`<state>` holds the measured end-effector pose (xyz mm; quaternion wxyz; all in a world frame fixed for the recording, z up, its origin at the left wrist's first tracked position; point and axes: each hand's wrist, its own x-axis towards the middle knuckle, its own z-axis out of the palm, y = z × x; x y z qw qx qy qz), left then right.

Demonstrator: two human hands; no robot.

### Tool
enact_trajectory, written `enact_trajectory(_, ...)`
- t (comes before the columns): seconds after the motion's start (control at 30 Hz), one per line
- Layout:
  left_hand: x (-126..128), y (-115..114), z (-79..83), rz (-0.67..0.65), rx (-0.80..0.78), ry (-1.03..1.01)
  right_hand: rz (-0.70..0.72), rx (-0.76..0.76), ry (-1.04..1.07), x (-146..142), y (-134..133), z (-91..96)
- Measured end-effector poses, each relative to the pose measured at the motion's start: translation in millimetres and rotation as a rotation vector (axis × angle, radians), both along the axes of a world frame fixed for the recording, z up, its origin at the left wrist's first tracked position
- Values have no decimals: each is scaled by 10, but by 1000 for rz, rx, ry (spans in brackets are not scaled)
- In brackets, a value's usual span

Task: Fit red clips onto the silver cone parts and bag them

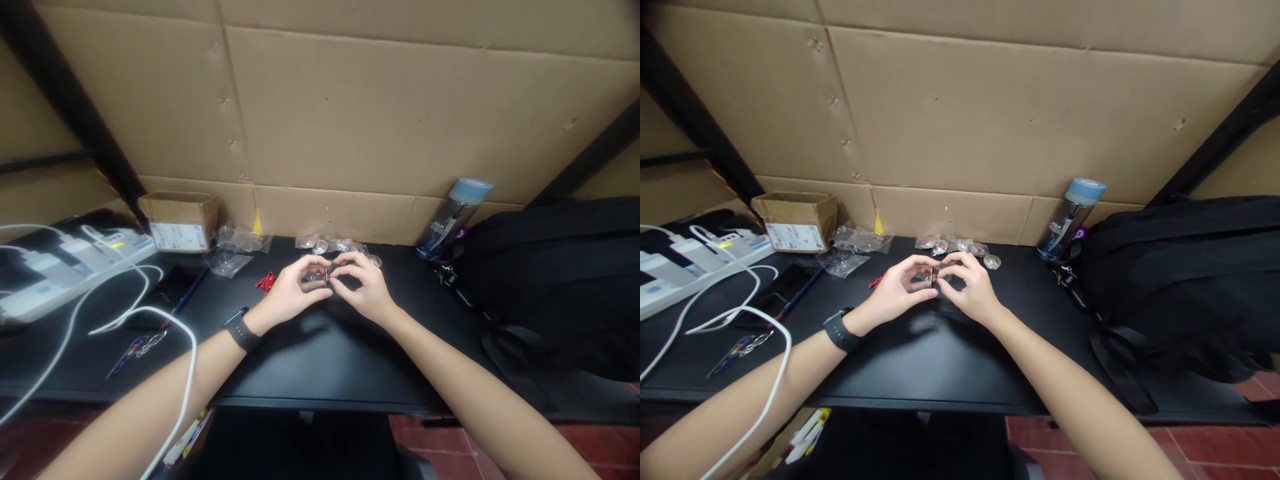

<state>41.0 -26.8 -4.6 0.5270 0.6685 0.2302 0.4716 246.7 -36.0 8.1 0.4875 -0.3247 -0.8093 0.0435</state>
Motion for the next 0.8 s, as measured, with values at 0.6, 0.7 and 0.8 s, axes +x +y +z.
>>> enact_trajectory(0.6,-46,32,-9,166,388,391,-58,36,-208,312,104,167)
enact_trajectory(0.7,-73,48,17,210,532,475,-69,-61,-309,461,183,170)
enact_trajectory(0.8,-96,60,37,222,573,501,-115,-134,-379,628,279,142)
